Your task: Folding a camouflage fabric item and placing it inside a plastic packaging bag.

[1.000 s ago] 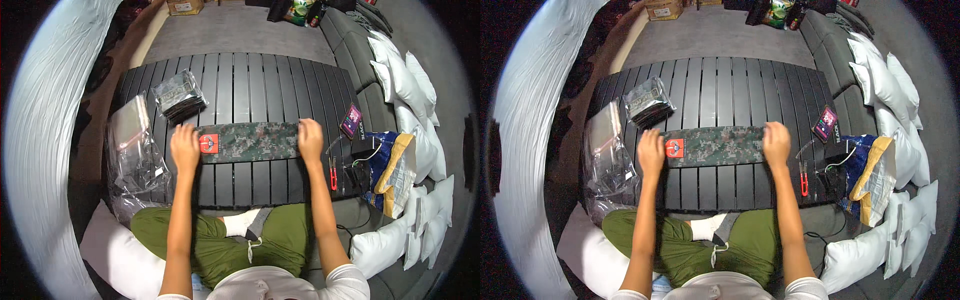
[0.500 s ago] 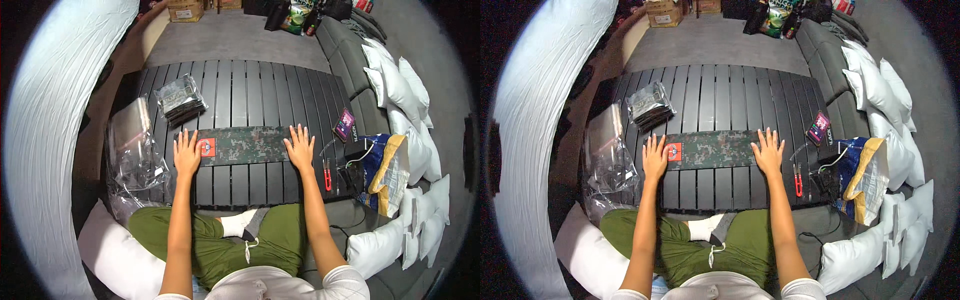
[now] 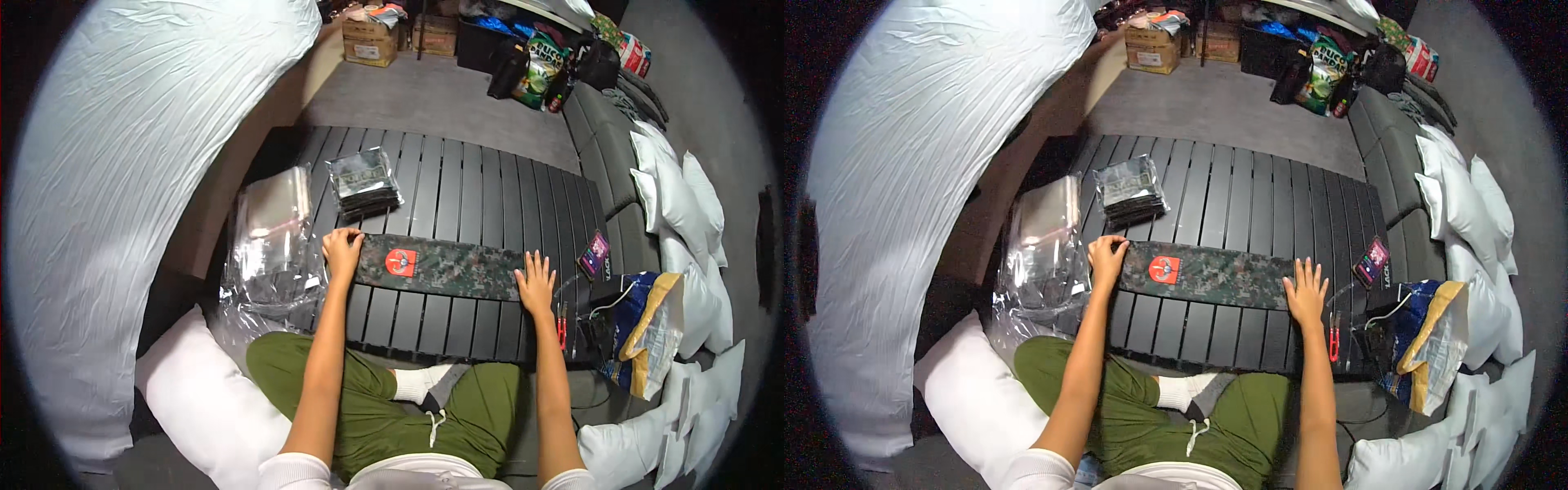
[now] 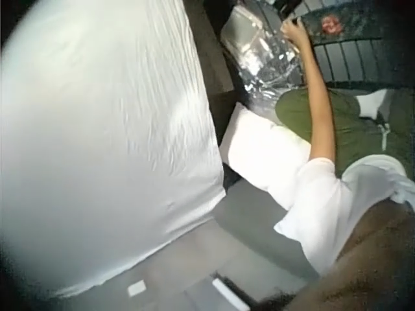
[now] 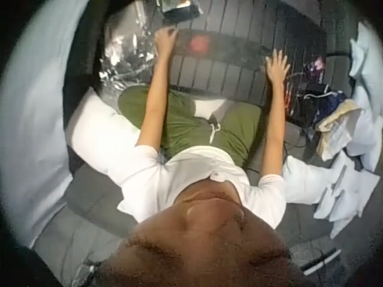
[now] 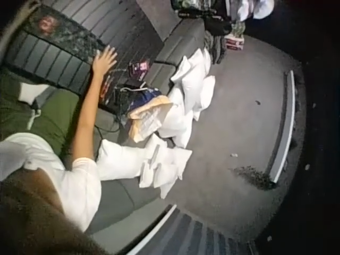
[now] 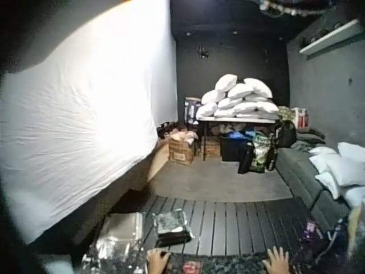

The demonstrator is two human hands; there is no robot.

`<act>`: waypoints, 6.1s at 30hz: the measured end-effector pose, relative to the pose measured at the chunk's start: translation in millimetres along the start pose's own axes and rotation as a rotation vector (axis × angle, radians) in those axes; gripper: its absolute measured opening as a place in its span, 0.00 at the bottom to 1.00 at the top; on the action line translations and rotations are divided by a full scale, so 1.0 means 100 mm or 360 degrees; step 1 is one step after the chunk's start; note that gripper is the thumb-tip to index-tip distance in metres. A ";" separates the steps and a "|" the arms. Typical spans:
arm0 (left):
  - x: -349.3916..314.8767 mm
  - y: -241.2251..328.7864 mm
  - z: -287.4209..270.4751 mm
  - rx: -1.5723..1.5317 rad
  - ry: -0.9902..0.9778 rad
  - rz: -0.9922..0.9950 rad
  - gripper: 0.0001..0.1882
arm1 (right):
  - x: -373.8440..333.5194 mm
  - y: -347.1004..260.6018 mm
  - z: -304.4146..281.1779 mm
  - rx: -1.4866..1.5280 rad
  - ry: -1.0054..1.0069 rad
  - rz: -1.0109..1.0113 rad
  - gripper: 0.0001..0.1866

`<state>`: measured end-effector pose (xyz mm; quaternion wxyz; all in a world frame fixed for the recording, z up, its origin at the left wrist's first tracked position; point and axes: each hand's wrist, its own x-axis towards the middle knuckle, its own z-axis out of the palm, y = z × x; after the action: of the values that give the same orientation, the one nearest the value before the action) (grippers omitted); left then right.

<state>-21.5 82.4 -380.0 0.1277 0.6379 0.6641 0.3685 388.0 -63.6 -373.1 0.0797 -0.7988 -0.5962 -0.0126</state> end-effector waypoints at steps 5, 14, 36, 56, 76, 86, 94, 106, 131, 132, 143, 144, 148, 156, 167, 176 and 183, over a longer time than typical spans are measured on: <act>0.04 0.01 -0.01 -0.0050 -0.0037 -0.0201 0.09 | 0.00 0.00 -0.01 0.0045 -0.0064 0.0044 0.31; -0.01 0.06 -0.05 0.0198 0.0182 0.0303 0.10 | 0.05 0.11 0.05 0.0471 0.0385 0.0052 0.26; -0.99 1.38 0.48 -0.0875 -0.0644 0.0488 0.14 | 0.09 0.38 -0.11 0.1174 0.0081 0.0697 0.14; -0.88 2.55 0.26 -0.2512 -0.1665 -0.1336 0.11 | -1.13 -1.04 -0.37 0.4352 -0.0852 0.0854 0.46; -0.40 0.96 -1.15 -0.2785 -0.1359 -0.1384 0.13 | 0.15 -0.23 0.03 0.4305 -0.0770 0.1201 0.19; -0.40 1.58 -1.35 -0.3022 -0.1408 -0.1244 0.15 | -0.23 -1.17 -0.14 0.3894 -0.1379 0.1256 0.35; -0.37 2.68 -1.77 -0.3151 -0.1656 -0.1027 0.13 | -0.53 -2.02 -0.55 0.4874 -0.1081 0.0242 0.33; -0.43 3.00 -2.37 -0.3001 -0.1651 -0.0890 0.11 | -0.54 -1.57 -0.88 0.4734 -0.0257 0.0606 0.32; -0.25 -0.09 -0.59 -0.1135 -0.1088 -0.1331 0.17 | -0.31 0.20 0.02 0.2731 0.0287 0.1094 0.17; -0.27 -0.07 -0.56 -0.1019 -0.0914 -0.1154 0.19 | -0.28 0.21 -0.02 0.2177 0.0389 0.0933 0.20; -0.39 0.15 -0.35 0.0096 -0.0168 -0.0495 0.24 | 0.12 0.37 -0.20 0.0894 0.0472 0.0164 0.15; -0.40 0.13 -0.34 0.0145 -0.0121 -0.0415 0.22 | 0.16 0.33 -0.24 0.1065 0.0522 0.0078 0.12; -0.46 0.14 -0.31 0.0158 0.0026 -0.0257 0.18 | 0.40 0.24 -0.29 0.1742 0.0362 0.0176 0.12; -0.49 0.18 -0.32 0.0220 0.0050 -0.0269 0.17 | 0.52 0.10 -0.07 0.0939 0.0420 0.0419 0.16; -0.44 0.16 -0.31 0.0120 0.0061 -0.0282 0.16 | 0.30 0.26 -0.03 0.0645 0.0410 0.0505 0.14; -0.50 0.18 -0.31 0.0102 0.0145 -0.0390 0.12 | 0.35 0.03 -0.10 0.0486 0.0516 0.0484 0.14; -0.48 0.04 -0.32 0.0395 0.0236 -0.0264 0.08 | 0.38 0.05 -0.10 0.0464 0.0422 0.0487 0.16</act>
<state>-31.1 26.0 -369.6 0.0285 0.5627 0.7626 0.3179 404.9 -30.0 -359.2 0.2727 -0.8512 -0.4480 -0.0191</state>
